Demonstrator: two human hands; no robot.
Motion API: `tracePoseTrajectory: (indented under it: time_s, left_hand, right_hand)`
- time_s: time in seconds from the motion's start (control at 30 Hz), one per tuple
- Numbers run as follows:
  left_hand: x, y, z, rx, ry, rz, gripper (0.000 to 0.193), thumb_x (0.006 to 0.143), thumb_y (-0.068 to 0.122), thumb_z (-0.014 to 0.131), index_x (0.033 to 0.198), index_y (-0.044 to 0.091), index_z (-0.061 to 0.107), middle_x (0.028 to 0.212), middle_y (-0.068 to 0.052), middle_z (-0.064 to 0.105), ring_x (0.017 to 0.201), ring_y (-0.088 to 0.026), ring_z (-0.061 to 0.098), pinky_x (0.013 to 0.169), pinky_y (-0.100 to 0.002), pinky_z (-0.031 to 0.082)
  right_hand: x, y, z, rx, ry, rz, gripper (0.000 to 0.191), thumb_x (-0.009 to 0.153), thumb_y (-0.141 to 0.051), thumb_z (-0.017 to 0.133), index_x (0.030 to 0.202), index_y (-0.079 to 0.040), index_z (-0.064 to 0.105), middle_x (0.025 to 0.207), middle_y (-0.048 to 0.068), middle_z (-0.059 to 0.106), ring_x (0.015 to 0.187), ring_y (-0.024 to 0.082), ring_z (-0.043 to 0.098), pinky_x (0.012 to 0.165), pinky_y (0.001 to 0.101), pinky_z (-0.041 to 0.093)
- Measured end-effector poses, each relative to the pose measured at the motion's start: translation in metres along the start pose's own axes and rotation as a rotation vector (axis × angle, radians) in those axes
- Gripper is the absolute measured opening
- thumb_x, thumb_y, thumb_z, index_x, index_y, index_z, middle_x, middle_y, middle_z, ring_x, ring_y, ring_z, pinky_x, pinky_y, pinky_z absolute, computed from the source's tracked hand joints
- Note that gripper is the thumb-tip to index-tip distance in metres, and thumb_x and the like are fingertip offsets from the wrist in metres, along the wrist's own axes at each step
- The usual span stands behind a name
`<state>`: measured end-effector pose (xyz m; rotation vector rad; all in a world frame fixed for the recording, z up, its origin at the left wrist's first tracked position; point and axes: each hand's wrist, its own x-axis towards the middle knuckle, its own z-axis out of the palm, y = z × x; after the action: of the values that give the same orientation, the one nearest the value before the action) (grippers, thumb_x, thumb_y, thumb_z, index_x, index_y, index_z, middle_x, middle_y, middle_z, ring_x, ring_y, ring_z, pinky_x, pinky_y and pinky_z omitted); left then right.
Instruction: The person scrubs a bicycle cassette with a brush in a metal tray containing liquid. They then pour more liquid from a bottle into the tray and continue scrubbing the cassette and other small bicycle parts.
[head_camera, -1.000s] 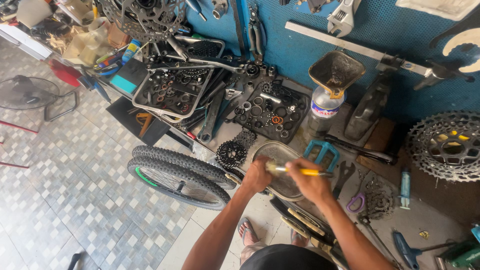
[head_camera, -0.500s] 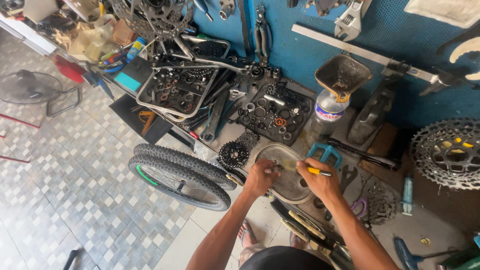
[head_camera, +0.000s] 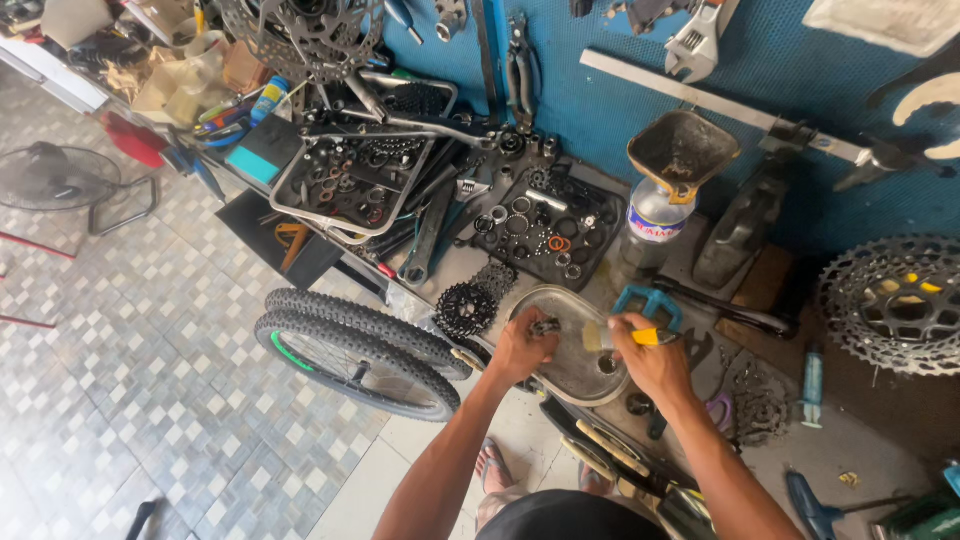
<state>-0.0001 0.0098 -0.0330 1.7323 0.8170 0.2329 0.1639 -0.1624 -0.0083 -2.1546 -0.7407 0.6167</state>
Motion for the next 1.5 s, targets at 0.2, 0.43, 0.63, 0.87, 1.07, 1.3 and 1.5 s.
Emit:
tracePoseTrajectory:
  time_s: [0.2,0.43,0.63,0.87,1.07,1.3,1.5]
  left_hand:
    - [0.004,0.001,-0.001,-0.278,-0.06,-0.007,0.024,0.085,0.007,0.074,0.101,-0.008,0.064,0.079,-0.013,0.072,0.062,-0.014,0.07,0.052,-0.03,0.062]
    - [0.0,-0.007,-0.011,0.226,0.093,0.191,0.031,0.078,0.017,0.082,0.102,-0.001,0.074,0.086,-0.014,0.072,0.063,-0.025,0.073,0.06,-0.038,0.058]
    - [0.005,-0.015,-0.009,0.251,0.015,0.033,0.035,0.084,0.015,0.078,0.112,-0.004,0.069,0.084,-0.02,0.073,0.072,-0.027,0.075,0.067,-0.038,0.058]
    - [-0.008,0.002,-0.012,0.013,0.017,0.156,0.024,0.084,0.004,0.075,0.105,-0.008,0.07,0.103,-0.014,0.067,0.071,-0.021,0.073,0.058,-0.035,0.063]
    - [-0.015,0.01,-0.01,0.131,-0.001,0.138,0.018,0.088,0.003,0.073,0.104,-0.006,0.073,0.098,-0.013,0.072,0.067,-0.019,0.074,0.058,-0.032,0.059]
    - [-0.006,-0.008,-0.003,0.278,0.13,0.468,0.032,0.07,0.002,0.078,0.101,-0.003,0.077,0.092,-0.014,0.074,0.073,-0.02,0.071,0.064,-0.035,0.059]
    - [-0.011,-0.002,-0.002,0.048,0.035,0.059,0.026,0.086,0.014,0.08,0.105,-0.002,0.075,0.085,-0.009,0.072,0.058,-0.015,0.068,0.052,-0.032,0.052]
  right_hand:
    - [-0.018,-0.004,-0.004,-0.029,-0.066,-0.121,0.042,0.09,-0.044,0.065,0.122,-0.019,0.07,0.085,0.008,0.078,0.08,0.023,0.077,0.067,0.0355,0.057]
    - [-0.021,-0.01,-0.015,-0.265,0.042,-0.28,0.032,0.087,-0.043,0.071,0.096,-0.012,0.07,0.089,0.013,0.075,0.08,0.033,0.074,0.066,0.0451,0.056]
    - [-0.018,-0.032,0.003,0.174,-0.053,-0.088,0.031,0.094,-0.039,0.061,0.099,-0.012,0.075,0.081,0.002,0.078,0.066,0.019,0.072,0.055,0.0349,0.055]
    - [-0.015,-0.038,0.007,0.115,-0.036,-0.171,0.03,0.099,-0.033,0.063,0.103,-0.008,0.078,0.065,0.007,0.066,0.055,0.015,0.058,0.049,0.0299,0.042]
    - [-0.017,-0.038,0.01,0.12,-0.082,-0.208,0.026,0.095,-0.033,0.065,0.097,-0.01,0.077,0.067,0.002,0.07,0.053,0.013,0.061,0.044,0.0307,0.047]
    - [-0.02,-0.034,0.005,0.081,0.022,-0.347,0.026,0.097,-0.033,0.065,0.095,-0.01,0.076,0.069,0.003,0.071,0.057,0.013,0.066,0.052,0.0309,0.05]
    - [-0.016,-0.023,0.005,0.056,0.062,-0.21,0.03,0.097,-0.038,0.061,0.09,-0.012,0.074,0.072,0.002,0.074,0.062,0.016,0.069,0.056,0.0321,0.051]
